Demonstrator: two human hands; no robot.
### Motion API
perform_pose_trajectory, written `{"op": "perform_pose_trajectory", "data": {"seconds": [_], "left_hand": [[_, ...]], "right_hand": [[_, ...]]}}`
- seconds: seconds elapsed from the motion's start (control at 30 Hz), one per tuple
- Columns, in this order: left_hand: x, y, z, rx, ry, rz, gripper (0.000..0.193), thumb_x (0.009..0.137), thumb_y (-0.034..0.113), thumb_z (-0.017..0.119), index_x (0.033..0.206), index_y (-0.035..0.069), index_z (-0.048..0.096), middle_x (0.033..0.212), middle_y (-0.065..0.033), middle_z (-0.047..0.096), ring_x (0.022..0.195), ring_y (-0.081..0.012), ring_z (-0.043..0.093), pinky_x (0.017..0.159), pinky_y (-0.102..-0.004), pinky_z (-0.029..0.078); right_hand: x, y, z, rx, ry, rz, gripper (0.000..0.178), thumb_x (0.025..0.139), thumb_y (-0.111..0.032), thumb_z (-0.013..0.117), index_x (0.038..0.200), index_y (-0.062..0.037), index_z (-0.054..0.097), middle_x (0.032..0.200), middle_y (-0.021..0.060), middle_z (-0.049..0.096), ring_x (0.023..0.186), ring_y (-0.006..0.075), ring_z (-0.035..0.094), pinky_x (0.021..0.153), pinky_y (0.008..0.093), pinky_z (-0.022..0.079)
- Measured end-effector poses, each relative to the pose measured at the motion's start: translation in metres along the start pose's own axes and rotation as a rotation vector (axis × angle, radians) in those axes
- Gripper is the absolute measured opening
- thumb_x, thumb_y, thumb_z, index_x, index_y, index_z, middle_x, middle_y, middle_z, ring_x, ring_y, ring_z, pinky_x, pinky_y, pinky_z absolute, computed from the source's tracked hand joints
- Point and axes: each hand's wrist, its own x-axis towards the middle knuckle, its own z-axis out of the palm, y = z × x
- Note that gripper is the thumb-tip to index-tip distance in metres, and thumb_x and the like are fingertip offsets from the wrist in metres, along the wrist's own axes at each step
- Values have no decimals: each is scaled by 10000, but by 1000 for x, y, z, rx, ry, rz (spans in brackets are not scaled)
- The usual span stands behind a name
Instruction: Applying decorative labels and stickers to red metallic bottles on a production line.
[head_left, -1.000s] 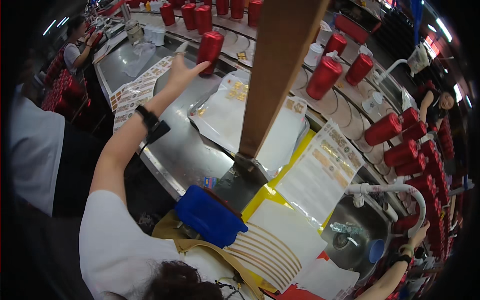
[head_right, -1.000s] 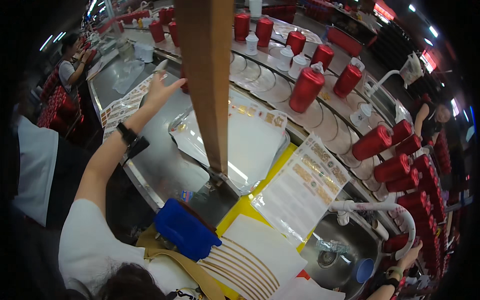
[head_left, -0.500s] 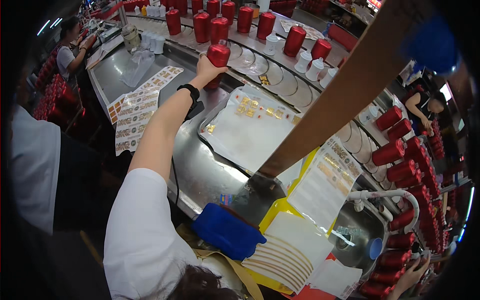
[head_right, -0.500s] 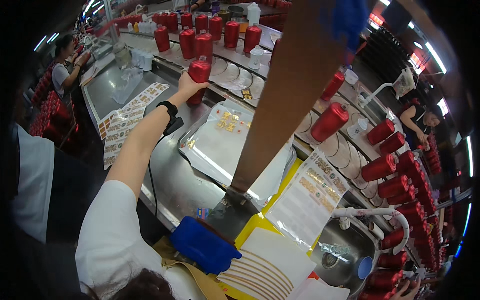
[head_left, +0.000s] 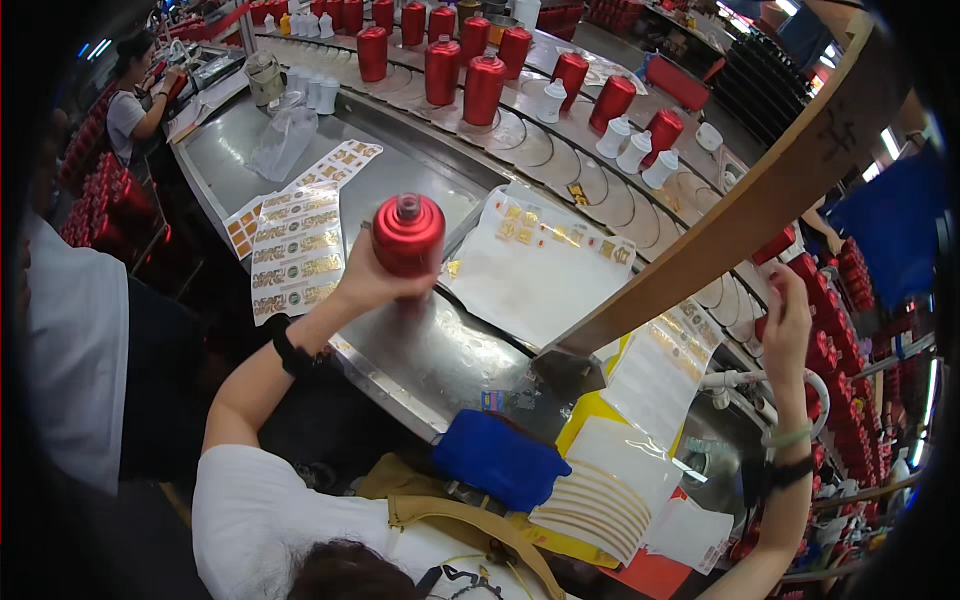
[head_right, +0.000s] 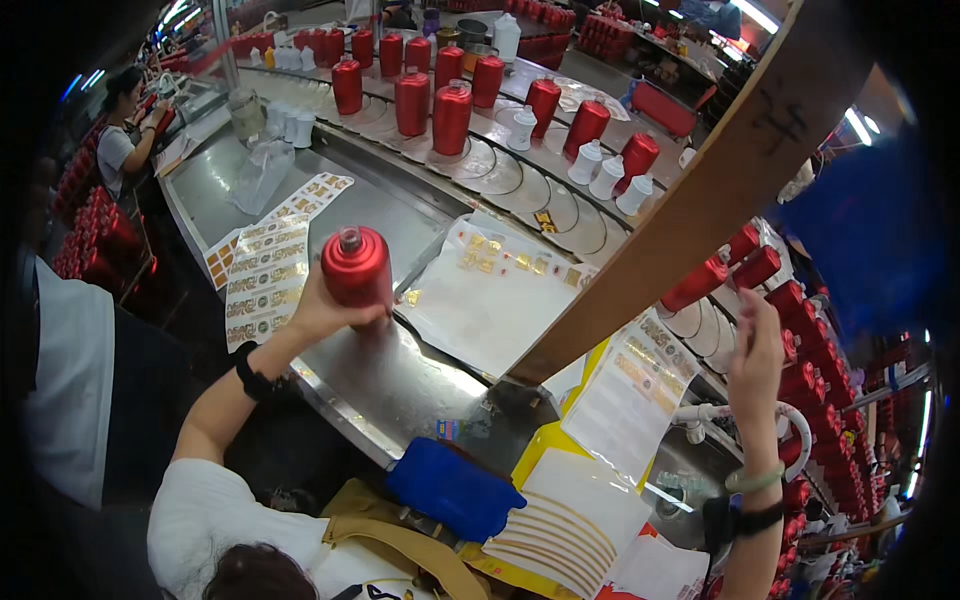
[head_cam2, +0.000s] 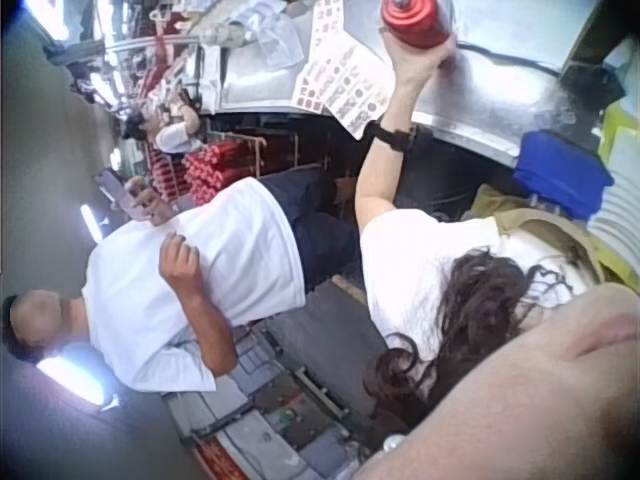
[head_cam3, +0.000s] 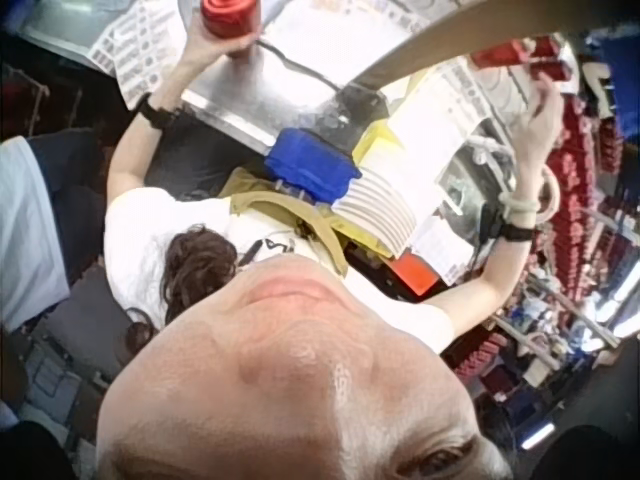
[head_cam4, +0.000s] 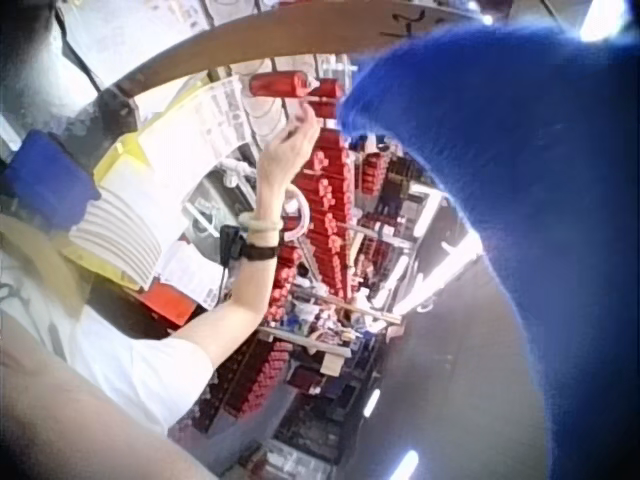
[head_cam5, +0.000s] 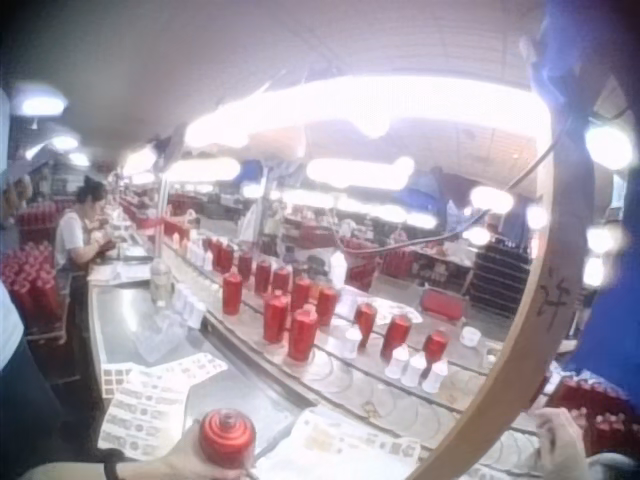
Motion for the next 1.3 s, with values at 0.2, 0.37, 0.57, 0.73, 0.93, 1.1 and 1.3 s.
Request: {"op": "perform_pose_trajectory", "data": {"seconds": [0.2, 0.37, 0.57, 0.73, 0.93, 1.1, 1.3], "left_hand": [[-64, 22, 42, 101, -328, -63, 938, 620, 273, 960, 1383, 30, 473, 1302, -114, 604, 1223, -237, 593, 1083, -383, 455], [-79, 14, 61, -225, -428, -89, 1123, 599, 433, 986, 1464, 15, 404, 1457, -150, 491, 1350, -262, 496, 1157, -403, 375], [5, -16, 3, 44, -382, 252, 963, 951, 457, 676, 1605, -11, 147, 1652, -212, 221, 1547, -324, 194, 1248, -457, 159], [183, -2, 39, 113, -125, 321, 945, 901, 421, 759, 1587, 24, 243, 1603, -195, 324, 1483, -314, 333, 1214, -418, 274], [334, -35, 124, 458, 216, 371, 1148, 615, 507, 920, 1451, -68, 383, 1417, -274, 461, 1317, -437, 474, 1127, -461, 397], [387, -63, 198, 237, 203, 272, 1113, 529, 394, 965, 1380, -46, 399, 1343, -256, 503, 1249, -420, 537, 1052, -450, 469], [360, -51, 210, 93, 142, 215, 937, 543, 332, 921, 1297, -6, 477, 1214, -217, 617, 1160, -364, 622, 1012, -425, 503]], "right_hand": [[48, 87, 128, 190, 48, 66, 280, 980, -170, 567, 1130, 57, 630, 1201, 220, 623, 1060, 325, 625, 907, 428, 497], [46, 245, 146, 449, 211, 240, 395, 952, -251, 539, 1108, 80, 689, 1291, 266, 591, 1026, 358, 615, 879, 422, 503], [42, 188, 138, 27, 25, 433, 364, 936, -248, 605, 1108, 69, 651, 1255, 249, 607, 1066, 362, 614, 903, 447, 501], [31, 163, 99, -388, -81, 581, 361, 922, -246, 660, 1107, 61, 619, 1225, 236, 620, 1099, 365, 614, 922, 468, 501], [37, 170, 86, -872, -175, 714, 385, 906, -243, 727, 1107, 51, 580, 1189, 220, 636, 1139, 369, 614, 945, 493, 499], [30, 246, 64, -853, -41, 685, 629, 672, -182, 900, 1148, 3, 533, 1137, 206, 590, 1073, 401, 611, 892, 445, 563], [23, 287, 50, -710, -225, 646, 632, 641, -81, 836, 1190, -90, 524, 1195, 210, 559, 1080, 434, 613, 898, 477, 551]]}}
